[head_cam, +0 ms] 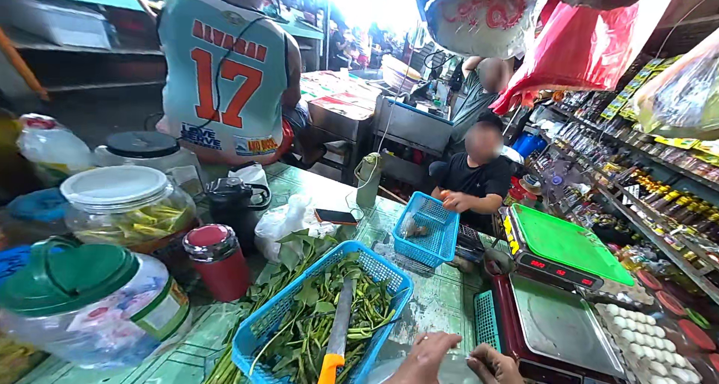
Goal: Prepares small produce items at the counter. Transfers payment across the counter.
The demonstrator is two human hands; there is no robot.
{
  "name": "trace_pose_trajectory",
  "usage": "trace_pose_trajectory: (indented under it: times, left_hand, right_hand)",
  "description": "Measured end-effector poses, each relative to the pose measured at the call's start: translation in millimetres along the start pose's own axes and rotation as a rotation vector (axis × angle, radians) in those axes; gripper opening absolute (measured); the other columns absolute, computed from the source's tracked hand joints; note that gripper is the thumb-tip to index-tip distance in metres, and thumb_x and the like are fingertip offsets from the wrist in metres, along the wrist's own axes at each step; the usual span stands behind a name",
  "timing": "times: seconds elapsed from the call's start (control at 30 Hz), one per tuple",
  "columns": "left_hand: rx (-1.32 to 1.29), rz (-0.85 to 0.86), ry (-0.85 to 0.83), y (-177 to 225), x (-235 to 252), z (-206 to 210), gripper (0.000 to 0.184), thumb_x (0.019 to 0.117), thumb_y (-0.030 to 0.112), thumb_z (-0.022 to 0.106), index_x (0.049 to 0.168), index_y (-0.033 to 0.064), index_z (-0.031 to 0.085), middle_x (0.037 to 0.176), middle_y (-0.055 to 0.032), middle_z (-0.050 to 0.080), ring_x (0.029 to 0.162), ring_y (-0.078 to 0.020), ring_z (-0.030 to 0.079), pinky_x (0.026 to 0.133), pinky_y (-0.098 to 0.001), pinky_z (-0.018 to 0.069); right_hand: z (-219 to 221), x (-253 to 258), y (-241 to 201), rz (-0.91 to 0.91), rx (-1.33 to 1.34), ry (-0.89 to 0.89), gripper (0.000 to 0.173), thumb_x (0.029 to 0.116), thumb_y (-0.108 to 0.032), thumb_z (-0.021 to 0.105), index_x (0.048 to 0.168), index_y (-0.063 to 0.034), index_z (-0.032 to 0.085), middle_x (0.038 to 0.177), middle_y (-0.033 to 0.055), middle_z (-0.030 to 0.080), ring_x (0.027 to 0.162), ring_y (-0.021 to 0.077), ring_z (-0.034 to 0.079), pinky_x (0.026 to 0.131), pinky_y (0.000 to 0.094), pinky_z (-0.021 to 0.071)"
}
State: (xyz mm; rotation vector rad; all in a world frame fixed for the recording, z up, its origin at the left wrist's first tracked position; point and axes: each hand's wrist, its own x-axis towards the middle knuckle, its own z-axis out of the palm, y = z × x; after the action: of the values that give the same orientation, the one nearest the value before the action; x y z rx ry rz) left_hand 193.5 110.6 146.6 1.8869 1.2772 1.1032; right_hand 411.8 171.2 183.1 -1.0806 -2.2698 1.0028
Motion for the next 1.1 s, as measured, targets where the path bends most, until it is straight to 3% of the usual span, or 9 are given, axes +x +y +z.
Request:
trace_pose_trajectory:
  times: [0.1,0.23,0.47,0.6,0.73,0.8,0.9,1.0,1.1]
  left_hand:
    - [0.018,0.041,0.036,3.5,14.1,13.6,0.031,0.0836,0.008,0.075,0.114,0.0011,0.071,0.104,-0.0153,0.072,0.104,-0.0313,0.069,0.098,-0.0573,0.0483]
    - [0.144,0.009,0.099,1.6,20.2,8.6,0.012,0.0878,0.003,0.064,0.094,0.0007,0.074,0.089,-0.0141,0.072,0.087,-0.0299,0.071,0.081,-0.0506,0.0554]
    - [0.401,-0.328,-0.144,-31.8,27.8,-6.0,0.019,0.0926,0.012,0.062,0.104,0.0012,0.072,0.106,-0.018,0.072,0.102,-0.0364,0.07,0.088,-0.056,0.0539]
    - [0.345,-0.459,-0.144,-34.8,36.3,-14.0,0.024,0.0956,0.011,0.058,0.114,0.0014,0.071,0.116,-0.0183,0.07,0.112,-0.0351,0.067,0.096,-0.0548,0.0518]
    - [0.256,-0.312,-0.159,-19.0,46.6,3.6,0.025,0.096,0.007,0.058,0.117,0.0002,0.07,0.115,-0.0197,0.071,0.111,-0.0365,0.068,0.096,-0.0561,0.0515]
    - [0.067,-0.309,-0.03,-18.4,49.4,9.0,0.024,0.095,0.001,0.057,0.115,0.0002,0.069,0.107,-0.0166,0.073,0.102,-0.0312,0.071,0.093,-0.0526,0.055]
    - [-0.334,-0.372,0.16,-22.6,53.6,1.3,0.023,0.0946,0.009,0.063,0.116,0.0008,0.062,0.088,-0.0086,0.069,0.071,-0.0174,0.067,0.068,-0.0382,0.0577]
    - [-0.312,-0.354,0.022,-21.0,49.4,-4.9,0.041,0.0884,0.02,0.074,0.122,0.0,0.062,0.099,-0.0128,0.071,0.088,-0.022,0.07,0.084,-0.0439,0.0579]
    - [-0.052,-0.405,-0.218,-20.6,52.7,-9.0,0.024,0.0897,0.017,0.069,0.106,-0.0008,0.069,0.096,-0.0176,0.07,0.094,-0.0328,0.068,0.087,-0.0557,0.0525]
  right_hand:
    - [15.0,8.7,-5.6,-0.076,-0.058,-0.025,0.025,0.1014,-0.021,0.062,0.097,0.0026,0.07,0.078,0.0112,0.069,0.07,0.0172,0.067,0.068,0.0381,0.0567]
    - [15.5,14.1,1.3,-0.058,-0.136,0.0,0.032,0.1021,-0.027,0.062,0.091,0.002,0.069,0.068,0.0112,0.063,0.061,0.0203,0.061,0.06,0.0404,0.0515]
    - [0.1,12.6,13.6,0.0,-0.041,-0.283,0.033,0.1051,-0.025,0.057,0.096,0.005,0.067,0.071,0.0132,0.061,0.063,0.0195,0.058,0.063,0.0387,0.0497]
    - [-18.5,25.9,29.5,0.313,-0.451,-0.31,0.038,0.1045,-0.036,0.056,0.115,-0.0025,0.071,0.112,0.0196,0.071,0.111,0.0369,0.067,0.098,0.0588,0.0504]
    - [13.3,35.5,13.7,0.075,-0.299,-0.061,0.059,0.0959,-0.035,0.07,0.142,-0.0003,0.057,0.143,0.0174,0.06,0.136,0.0325,0.054,0.117,0.05,0.0412]
    - [34.1,36.4,6.8,0.052,-0.163,0.024,0.054,0.1004,-0.025,0.064,0.146,0.0005,0.051,0.133,0.0169,0.066,0.12,0.0274,0.066,0.107,0.0465,0.0512]
    - [44.6,37.0,10.4,0.036,-0.091,0.246,0.03,0.0996,-0.01,0.058,0.125,0.0026,0.066,0.099,0.015,0.075,0.088,0.025,0.074,0.084,0.0468,0.0606]
    - [43.5,39.9,14.9,0.034,0.009,0.31,0.024,0.1005,-0.014,0.055,0.109,0.0026,0.07,0.079,0.0087,0.07,0.07,0.0133,0.066,0.069,0.0342,0.0569]
    - [29.1,46.3,13.6,0.14,0.145,0.337,0.024,0.101,-0.008,0.052,0.108,0.0079,0.069,0.087,0.0118,0.07,0.077,0.013,0.066,0.076,0.0333,0.0567]
